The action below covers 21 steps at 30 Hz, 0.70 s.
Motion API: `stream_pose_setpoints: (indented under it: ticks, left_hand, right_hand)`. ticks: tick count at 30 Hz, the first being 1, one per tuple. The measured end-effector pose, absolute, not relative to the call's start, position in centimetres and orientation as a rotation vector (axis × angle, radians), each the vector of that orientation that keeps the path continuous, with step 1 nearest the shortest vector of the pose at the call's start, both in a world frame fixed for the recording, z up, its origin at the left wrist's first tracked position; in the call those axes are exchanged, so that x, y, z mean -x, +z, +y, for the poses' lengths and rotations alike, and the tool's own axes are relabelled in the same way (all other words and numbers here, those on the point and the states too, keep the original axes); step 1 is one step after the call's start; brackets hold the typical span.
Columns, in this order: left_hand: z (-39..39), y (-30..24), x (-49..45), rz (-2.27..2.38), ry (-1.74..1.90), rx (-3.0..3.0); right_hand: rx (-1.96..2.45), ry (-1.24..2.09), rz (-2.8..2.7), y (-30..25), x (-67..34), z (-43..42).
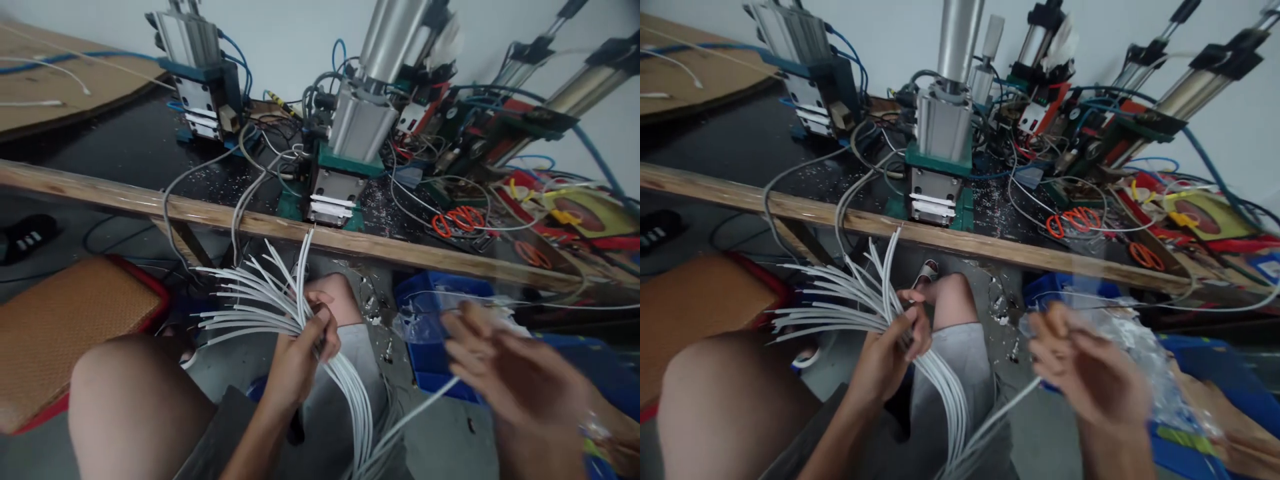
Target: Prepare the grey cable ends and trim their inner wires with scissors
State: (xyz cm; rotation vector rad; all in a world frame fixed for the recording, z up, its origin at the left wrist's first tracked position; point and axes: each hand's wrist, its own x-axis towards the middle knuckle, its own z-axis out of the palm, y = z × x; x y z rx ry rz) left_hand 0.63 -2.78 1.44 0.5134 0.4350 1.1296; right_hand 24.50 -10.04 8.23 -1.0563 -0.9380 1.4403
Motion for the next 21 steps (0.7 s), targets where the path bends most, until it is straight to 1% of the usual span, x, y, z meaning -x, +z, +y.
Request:
stream_pose_setpoints:
  ticks: [4,7,9,11,14,21]
  left_hand:
    - [-3.0,1.9,-0.2,0.393,1.109,-0.401]
    - [-3.8,2.1,-0.2,0.397,1.133,-0.489]
    - [-4.5,2.1,-0.2,0.485,1.167,-0.544]
    - [-5.1,2.0,-0.1,0.605,1.194,-0.559]
    - [-5.6,1.9,0.1,0.728,1.183,-0.602]
    - [-5.4,2.2,0.0,0.758,1.260,-0.486]
  right_hand:
    - [1.126,0.927,-1.022,12.4,-25.3,-8.8]
    - [1.222,0.574,-1.264,12.2,-21.7,-8.2]
    - [1.408,0.424,-1.606,10.7,-18.0,-8.0]
    - [1.412,0.452,-1.791,9.1,-14.8,-8.0]
    - [1.366,0.550,-1.821,7.2,-12.1,-8.4]
    - [1.361,0.627,-1.806,6.4,-12.1,-8.6]
